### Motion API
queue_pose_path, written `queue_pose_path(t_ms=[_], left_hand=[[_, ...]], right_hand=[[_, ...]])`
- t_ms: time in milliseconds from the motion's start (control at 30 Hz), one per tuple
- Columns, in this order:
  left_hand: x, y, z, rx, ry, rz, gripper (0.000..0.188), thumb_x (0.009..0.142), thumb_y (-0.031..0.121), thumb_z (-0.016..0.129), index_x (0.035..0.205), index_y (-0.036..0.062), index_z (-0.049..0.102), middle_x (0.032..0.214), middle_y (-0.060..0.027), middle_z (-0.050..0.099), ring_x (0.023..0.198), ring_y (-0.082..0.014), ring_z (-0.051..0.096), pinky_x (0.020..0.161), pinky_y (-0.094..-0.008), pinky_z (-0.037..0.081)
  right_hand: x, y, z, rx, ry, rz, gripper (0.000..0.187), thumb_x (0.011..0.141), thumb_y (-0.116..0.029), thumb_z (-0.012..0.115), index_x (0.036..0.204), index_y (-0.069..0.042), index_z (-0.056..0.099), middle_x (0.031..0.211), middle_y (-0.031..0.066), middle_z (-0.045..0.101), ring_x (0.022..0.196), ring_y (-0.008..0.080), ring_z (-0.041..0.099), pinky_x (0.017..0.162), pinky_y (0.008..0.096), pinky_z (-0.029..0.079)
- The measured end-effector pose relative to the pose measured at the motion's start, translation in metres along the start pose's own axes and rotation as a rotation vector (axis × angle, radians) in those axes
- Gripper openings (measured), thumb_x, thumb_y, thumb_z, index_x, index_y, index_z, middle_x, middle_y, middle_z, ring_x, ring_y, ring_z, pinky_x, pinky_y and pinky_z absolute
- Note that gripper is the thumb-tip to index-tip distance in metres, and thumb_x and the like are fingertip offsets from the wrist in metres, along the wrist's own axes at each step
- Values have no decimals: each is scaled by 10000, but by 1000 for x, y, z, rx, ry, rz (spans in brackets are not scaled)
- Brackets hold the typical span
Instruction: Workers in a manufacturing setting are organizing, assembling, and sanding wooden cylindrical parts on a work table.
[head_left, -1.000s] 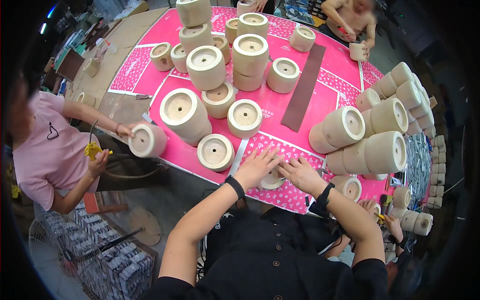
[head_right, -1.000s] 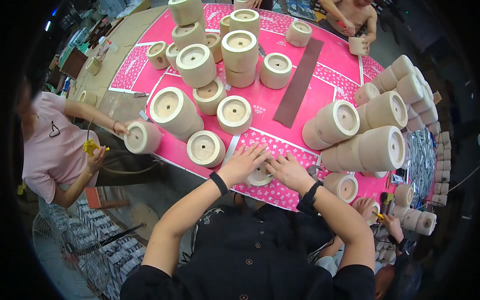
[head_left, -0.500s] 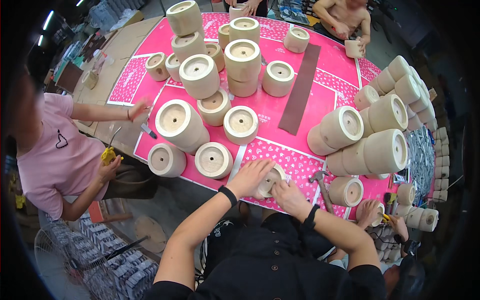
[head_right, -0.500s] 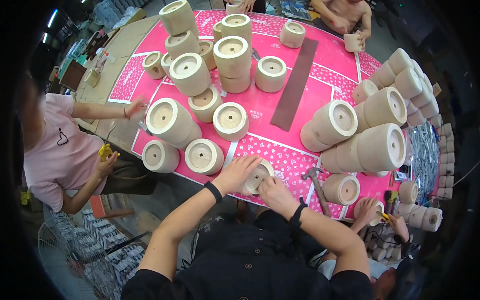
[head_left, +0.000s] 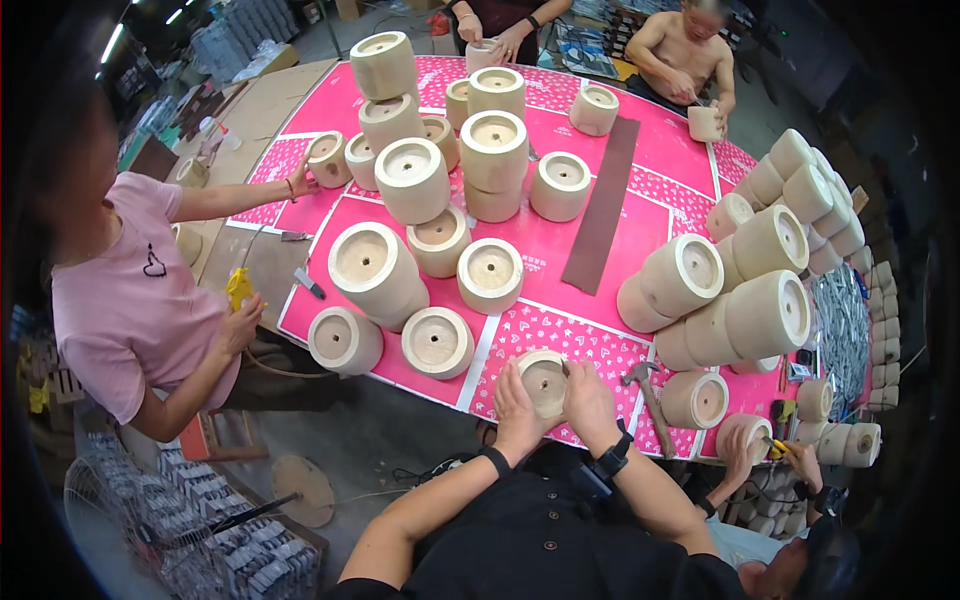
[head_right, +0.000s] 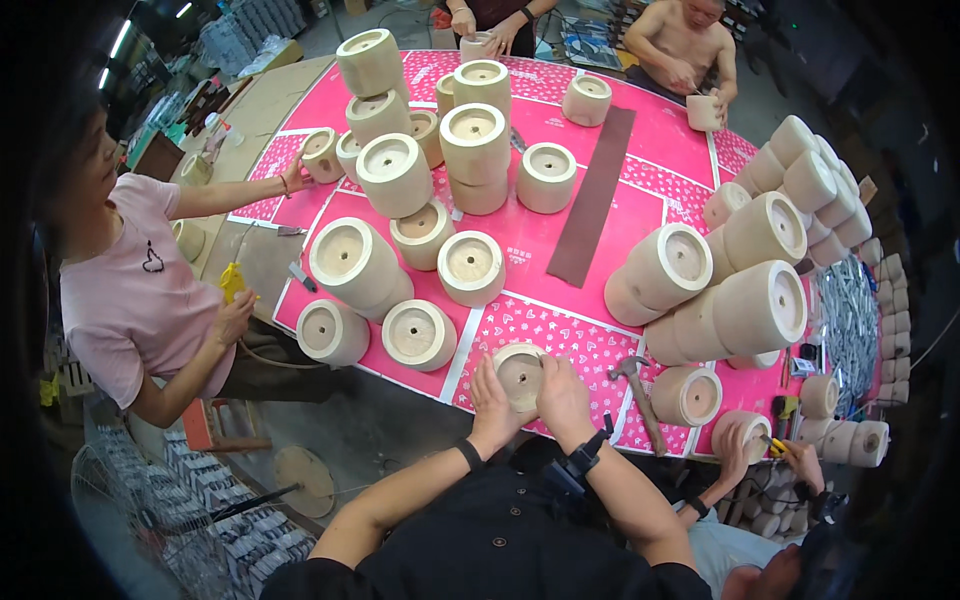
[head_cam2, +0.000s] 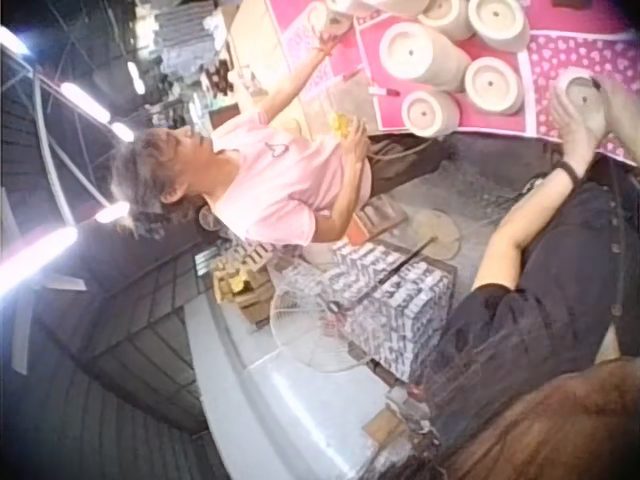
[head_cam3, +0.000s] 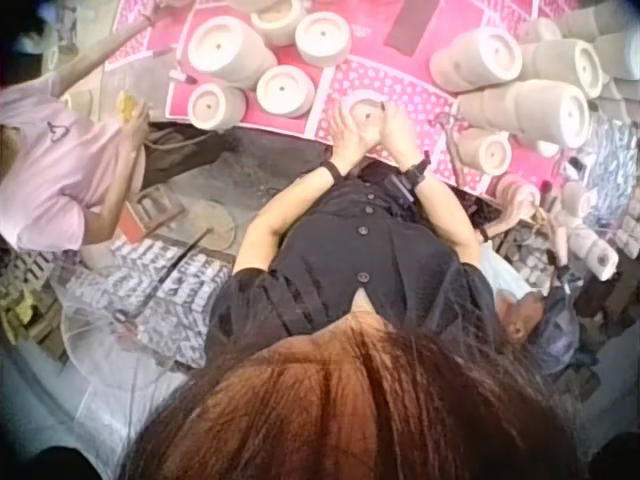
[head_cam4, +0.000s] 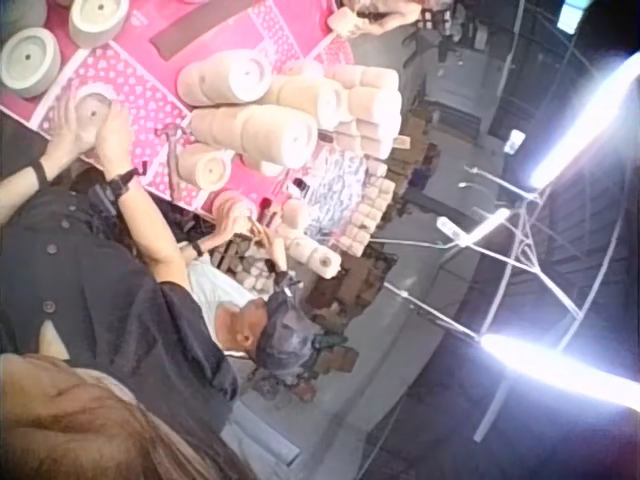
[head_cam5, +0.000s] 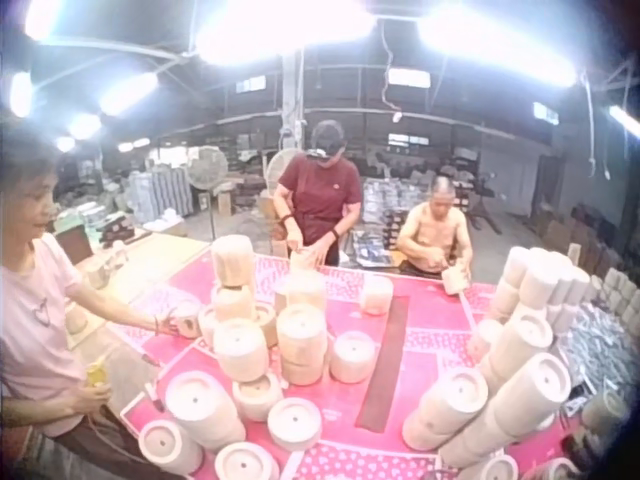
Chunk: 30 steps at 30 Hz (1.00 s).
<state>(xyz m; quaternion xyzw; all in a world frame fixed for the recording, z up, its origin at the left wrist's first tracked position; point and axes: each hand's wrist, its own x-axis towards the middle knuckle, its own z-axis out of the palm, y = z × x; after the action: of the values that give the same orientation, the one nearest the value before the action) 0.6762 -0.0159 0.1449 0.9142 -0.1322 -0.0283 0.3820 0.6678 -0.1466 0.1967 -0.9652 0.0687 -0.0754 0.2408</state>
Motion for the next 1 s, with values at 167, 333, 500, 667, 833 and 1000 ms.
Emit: queue_pose_path(t_ms=[167,333,500,667,833,1000], left_hand=[[10,-11,-12,-77,-105,-38,1222,546,360,870,1407,-49,106,1379,-295,297,1273,-436,321,1061,-493,274],[7,-26,6,-228,-83,12,1184,572,307,854,1416,-33,98,1422,-291,240,1332,-424,254,1099,-467,236],[7,-51,26,-207,-65,23,1186,612,262,829,1428,-29,20,1456,-267,203,1351,-399,238,1114,-457,213],[6,-41,0,-395,-52,120,1281,580,288,859,1420,-24,-57,1455,-241,225,1345,-393,256,1106,-454,234],[7,-39,-4,-380,-122,109,1352,536,322,887,1417,-18,-81,1448,-222,242,1337,-388,274,1097,-452,260],[9,-34,-7,-242,-191,58,1279,570,328,866,1422,-36,-16,1441,-259,231,1335,-404,269,1101,-441,259]], right_hand=[[5,-9,11,-93,-117,28,234,812,-46,494,1028,-6,572,885,206,592,783,374,598,678,459,484],[17,-19,34,-6,-59,48,212,826,-71,485,997,2,585,907,206,585,844,373,584,722,451,474],[18,-37,47,22,-85,-122,151,813,-85,518,884,1,619,825,199,580,797,378,580,712,450,474],[13,-12,18,167,-376,-348,132,740,-118,614,852,-76,669,774,130,611,768,335,598,689,415,494],[45,-14,-13,-265,-294,-885,256,761,-217,547,989,-128,619,1020,14,560,988,179,534,740,334,450],[58,16,-4,-438,-298,-1061,242,761,-201,540,966,-95,611,975,41,550,947,197,526,716,325,429]])
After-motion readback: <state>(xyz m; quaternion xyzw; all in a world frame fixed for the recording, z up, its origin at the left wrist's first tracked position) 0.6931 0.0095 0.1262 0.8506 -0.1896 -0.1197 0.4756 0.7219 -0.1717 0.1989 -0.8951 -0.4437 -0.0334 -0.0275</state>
